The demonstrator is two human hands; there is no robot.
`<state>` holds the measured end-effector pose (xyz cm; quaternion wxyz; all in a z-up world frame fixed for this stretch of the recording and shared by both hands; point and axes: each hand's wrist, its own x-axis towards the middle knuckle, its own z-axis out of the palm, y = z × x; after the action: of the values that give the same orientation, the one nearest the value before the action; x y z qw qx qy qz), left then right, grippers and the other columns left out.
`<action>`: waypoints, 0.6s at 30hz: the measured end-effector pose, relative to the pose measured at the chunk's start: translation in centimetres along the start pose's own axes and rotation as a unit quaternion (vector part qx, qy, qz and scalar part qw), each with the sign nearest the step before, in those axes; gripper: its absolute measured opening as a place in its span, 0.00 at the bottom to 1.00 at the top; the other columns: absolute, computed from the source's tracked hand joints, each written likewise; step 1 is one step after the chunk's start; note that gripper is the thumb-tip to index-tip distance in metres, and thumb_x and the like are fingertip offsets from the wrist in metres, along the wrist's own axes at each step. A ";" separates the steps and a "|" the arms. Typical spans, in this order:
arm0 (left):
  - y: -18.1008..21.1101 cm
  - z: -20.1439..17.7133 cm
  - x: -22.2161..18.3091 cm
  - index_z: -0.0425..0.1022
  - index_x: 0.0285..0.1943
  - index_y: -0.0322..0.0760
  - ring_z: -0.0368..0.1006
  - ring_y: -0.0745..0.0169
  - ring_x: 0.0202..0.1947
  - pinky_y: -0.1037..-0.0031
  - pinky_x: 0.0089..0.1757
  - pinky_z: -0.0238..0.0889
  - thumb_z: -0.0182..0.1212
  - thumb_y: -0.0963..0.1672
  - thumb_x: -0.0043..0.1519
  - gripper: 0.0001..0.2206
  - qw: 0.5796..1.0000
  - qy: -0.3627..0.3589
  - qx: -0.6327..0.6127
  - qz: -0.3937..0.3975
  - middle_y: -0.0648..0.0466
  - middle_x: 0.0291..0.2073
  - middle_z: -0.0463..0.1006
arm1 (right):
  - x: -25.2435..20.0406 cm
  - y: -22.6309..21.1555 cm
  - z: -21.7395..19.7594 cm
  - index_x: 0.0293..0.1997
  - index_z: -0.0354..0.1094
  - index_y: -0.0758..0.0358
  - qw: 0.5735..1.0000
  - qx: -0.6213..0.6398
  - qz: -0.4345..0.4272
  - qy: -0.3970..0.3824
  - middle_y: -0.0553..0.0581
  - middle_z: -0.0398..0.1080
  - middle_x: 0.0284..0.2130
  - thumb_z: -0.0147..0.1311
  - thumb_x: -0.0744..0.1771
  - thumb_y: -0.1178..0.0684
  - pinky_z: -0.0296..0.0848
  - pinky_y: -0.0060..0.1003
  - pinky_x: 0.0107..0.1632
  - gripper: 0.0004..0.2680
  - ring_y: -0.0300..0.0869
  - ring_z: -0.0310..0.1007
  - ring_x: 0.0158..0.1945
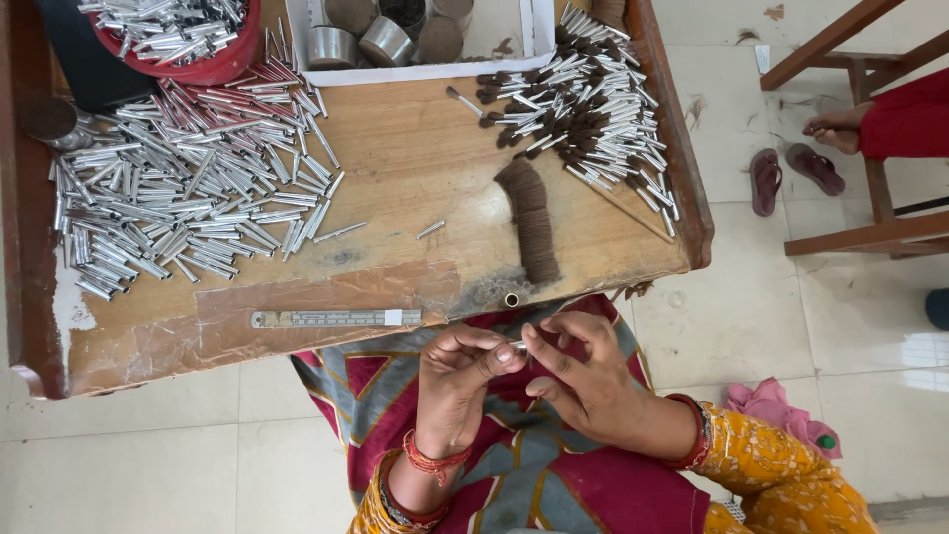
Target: Assembling cosmetic brushes by inserting hair bundles into metal ferrules.
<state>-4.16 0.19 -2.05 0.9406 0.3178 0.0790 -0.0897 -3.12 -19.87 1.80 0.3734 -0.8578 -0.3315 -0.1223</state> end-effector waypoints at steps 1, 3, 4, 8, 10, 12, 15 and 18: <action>-0.1 -0.1 0.0 0.78 0.41 0.26 0.82 0.57 0.37 0.67 0.43 0.78 0.66 0.33 0.60 0.04 1.000 0.006 -0.001 -0.001 0.43 0.36 0.83 | -0.2 0.2 0.1 0.68 0.63 0.61 1.000 -0.005 -0.003 0.002 0.63 0.59 0.57 0.64 0.66 0.50 0.71 0.41 0.53 0.22 0.51 0.64 0.55; -0.2 -0.1 0.0 0.78 0.40 0.26 0.82 0.57 0.36 0.67 0.42 0.78 0.67 0.33 0.60 0.05 1.000 0.008 -0.002 -0.002 0.43 0.35 0.83 | -0.1 0.1 0.0 0.68 0.62 0.62 1.000 -0.012 -0.007 0.007 0.63 0.59 0.57 0.63 0.66 0.50 0.70 0.42 0.53 0.23 0.52 0.63 0.55; -0.2 -0.1 -0.1 0.78 0.40 0.26 0.82 0.57 0.36 0.68 0.42 0.78 0.66 0.33 0.60 0.04 1.000 0.008 0.001 -0.001 0.43 0.35 0.83 | 0.3 0.0 -0.2 0.67 0.63 0.63 1.000 -0.010 -0.011 0.008 0.63 0.59 0.58 0.62 0.65 0.50 0.70 0.43 0.54 0.22 0.52 0.63 0.55; -0.9 -0.6 0.0 0.78 0.41 0.26 0.82 0.58 0.34 0.67 0.41 0.78 0.66 0.33 0.58 0.05 0.999 0.020 0.023 0.012 0.44 0.34 0.83 | 2.0 -0.5 -0.7 0.62 0.69 0.61 0.997 -0.028 -0.055 0.044 0.60 0.63 0.55 0.65 0.64 0.54 0.70 0.45 0.56 0.19 0.51 0.66 0.54; -1.0 -0.4 0.1 0.79 0.42 0.25 0.81 0.57 0.35 0.67 0.41 0.77 0.66 0.33 0.58 0.06 0.999 0.024 0.037 0.010 0.43 0.34 0.83 | 2.5 -0.5 -1.0 0.61 0.71 0.60 0.994 -0.036 -0.073 0.075 0.59 0.65 0.54 0.66 0.65 0.55 0.71 0.45 0.57 0.17 0.50 0.68 0.54; -1.1 0.1 0.2 0.79 0.43 0.25 0.81 0.57 0.35 0.68 0.41 0.77 0.66 0.33 0.59 0.06 0.998 0.029 0.054 0.008 0.43 0.34 0.83 | 2.6 -0.5 -1.0 0.59 0.72 0.59 0.989 -0.040 -0.092 0.104 0.57 0.67 0.53 0.67 0.65 0.57 0.72 0.45 0.57 0.16 0.50 0.69 0.54; -1.1 0.8 0.3 0.79 0.47 0.25 0.81 0.57 0.39 0.66 0.45 0.76 0.64 0.33 0.58 0.09 1.000 0.025 0.007 -0.014 0.43 0.37 0.83 | 2.6 0.2 -0.5 0.56 0.74 0.59 0.989 -0.012 -0.083 0.120 0.55 0.72 0.49 0.67 0.65 0.59 0.74 0.44 0.56 0.14 0.48 0.73 0.51; 0.0 0.9 0.8 0.78 0.48 0.24 0.80 0.56 0.42 0.65 0.47 0.74 0.64 0.33 0.59 0.09 1.000 0.017 0.007 0.003 0.41 0.42 0.84 | 3.2 2.5 -1.0 0.53 0.73 0.61 0.991 0.028 -0.038 0.128 0.57 0.75 0.49 0.65 0.65 0.58 0.76 0.42 0.53 0.12 0.47 0.76 0.50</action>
<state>-3.30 -0.51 -1.50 0.9373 0.3258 0.0931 -0.0816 0.95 -20.30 2.56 0.4313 -0.8115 -0.3164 -0.2354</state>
